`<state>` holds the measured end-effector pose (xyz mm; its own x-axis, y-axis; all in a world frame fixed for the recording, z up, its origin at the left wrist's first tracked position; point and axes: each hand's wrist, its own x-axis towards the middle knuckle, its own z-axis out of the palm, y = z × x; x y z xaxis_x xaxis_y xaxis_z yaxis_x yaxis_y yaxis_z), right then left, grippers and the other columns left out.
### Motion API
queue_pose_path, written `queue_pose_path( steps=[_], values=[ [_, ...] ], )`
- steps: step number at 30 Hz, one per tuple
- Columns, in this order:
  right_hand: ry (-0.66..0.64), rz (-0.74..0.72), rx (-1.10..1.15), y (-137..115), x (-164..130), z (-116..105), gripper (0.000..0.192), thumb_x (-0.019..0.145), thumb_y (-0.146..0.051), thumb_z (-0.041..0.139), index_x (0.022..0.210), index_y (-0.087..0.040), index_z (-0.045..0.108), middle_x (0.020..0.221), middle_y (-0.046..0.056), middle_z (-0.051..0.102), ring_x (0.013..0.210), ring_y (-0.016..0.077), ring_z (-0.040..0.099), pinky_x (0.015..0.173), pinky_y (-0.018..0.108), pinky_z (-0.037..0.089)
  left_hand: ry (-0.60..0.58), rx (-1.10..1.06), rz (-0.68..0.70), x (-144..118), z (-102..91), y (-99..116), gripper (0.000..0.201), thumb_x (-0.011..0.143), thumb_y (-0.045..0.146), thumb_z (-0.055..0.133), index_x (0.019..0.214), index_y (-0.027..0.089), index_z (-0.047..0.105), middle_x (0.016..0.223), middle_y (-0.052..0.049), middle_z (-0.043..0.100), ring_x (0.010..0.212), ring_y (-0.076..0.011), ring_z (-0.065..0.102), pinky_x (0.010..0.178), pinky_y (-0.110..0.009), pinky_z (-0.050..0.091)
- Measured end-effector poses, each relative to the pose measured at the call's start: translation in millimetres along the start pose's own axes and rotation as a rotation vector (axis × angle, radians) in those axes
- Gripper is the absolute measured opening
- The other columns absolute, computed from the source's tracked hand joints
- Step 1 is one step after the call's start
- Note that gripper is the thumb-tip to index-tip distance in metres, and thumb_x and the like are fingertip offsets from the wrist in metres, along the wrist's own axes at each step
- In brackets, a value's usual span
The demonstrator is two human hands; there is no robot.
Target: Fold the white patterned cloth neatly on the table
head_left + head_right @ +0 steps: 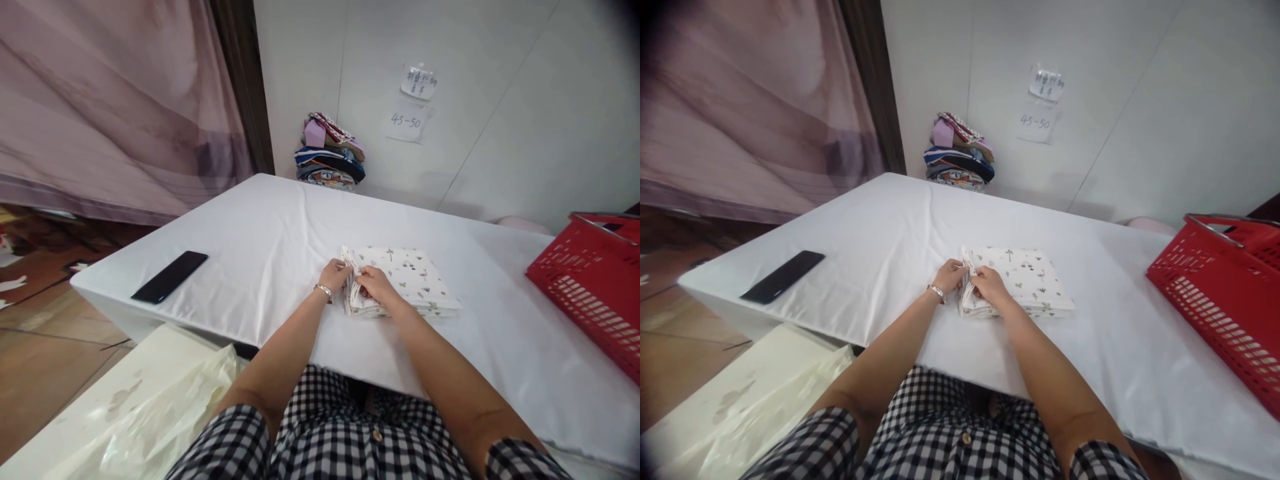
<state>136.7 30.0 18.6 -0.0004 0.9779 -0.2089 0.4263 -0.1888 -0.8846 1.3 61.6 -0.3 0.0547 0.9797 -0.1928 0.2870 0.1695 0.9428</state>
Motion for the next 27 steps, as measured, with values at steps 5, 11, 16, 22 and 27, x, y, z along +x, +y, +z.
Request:
queue_pose_path(
  steps=[5, 11, 16, 22, 27],
  values=[
    [0.011, -0.052, -0.094, 2, -1, 3, 0.012, 0.077, -0.031, 0.051, 0.078, -0.020, 0.053, 0.052, -0.006, 0.054, 0.041, 0.0085, 0.049, 0.041, 0.018, 0.036, -0.014, -0.027, 0.002, 1, -0.5, 0, 0.035, 0.074, 0.028, 0.063, 0.104, 0.016, 0.050, 0.058, 0.004, 0.058, 0.041, -0.0084, 0.050, 0.041, -0.019, 0.039],
    [0.082, -0.167, -0.437, -3, -7, 6, 0.014, 0.079, -0.033, 0.052, 0.083, -0.021, 0.058, 0.065, -0.003, 0.061, 0.058, 0.0113, 0.054, 0.055, 0.021, 0.035, -0.009, 0.012, 0.017, 4, -0.6, -4, 0.039, 0.069, 0.019, 0.063, 0.106, 0.017, 0.050, 0.061, 0.004, 0.059, 0.044, -0.0091, 0.052, 0.043, -0.019, 0.040],
    [0.066, -0.212, -0.504, -9, -20, 6, 0.024, 0.081, -0.040, 0.051, 0.095, -0.023, 0.059, 0.069, -0.002, 0.062, 0.063, 0.0126, 0.054, 0.057, 0.022, 0.033, 0.019, -0.035, -0.018, 0, -1.1, 0, 0.038, 0.078, 0.037, 0.058, 0.109, 0.017, 0.049, 0.065, 0.002, 0.060, 0.042, -0.0089, 0.050, 0.044, -0.022, 0.041],
    [0.052, -0.274, -0.583, -8, -29, 7, 0.024, 0.082, -0.034, 0.051, 0.102, -0.023, 0.060, 0.069, -0.002, 0.060, 0.060, 0.0120, 0.051, 0.056, 0.022, 0.032, 0.129, 0.131, 0.075, -2, 0.9, 0, 0.046, 0.071, 0.040, 0.066, 0.107, 0.017, 0.050, 0.091, -0.006, 0.065, 0.071, -0.0144, 0.062, 0.065, -0.024, 0.046],
    [0.085, -0.471, -0.552, 3, -51, 10, 0.023, 0.083, -0.028, 0.049, 0.101, -0.022, 0.060, 0.081, 0.001, 0.060, 0.074, 0.0142, 0.054, 0.067, 0.025, 0.040, 0.120, 0.184, 0.084, 2, 1.2, -4, 0.042, 0.070, 0.026, 0.064, 0.109, 0.018, 0.050, 0.088, -0.004, 0.065, 0.078, -0.0154, 0.062, 0.071, -0.025, 0.046]
  ],
)
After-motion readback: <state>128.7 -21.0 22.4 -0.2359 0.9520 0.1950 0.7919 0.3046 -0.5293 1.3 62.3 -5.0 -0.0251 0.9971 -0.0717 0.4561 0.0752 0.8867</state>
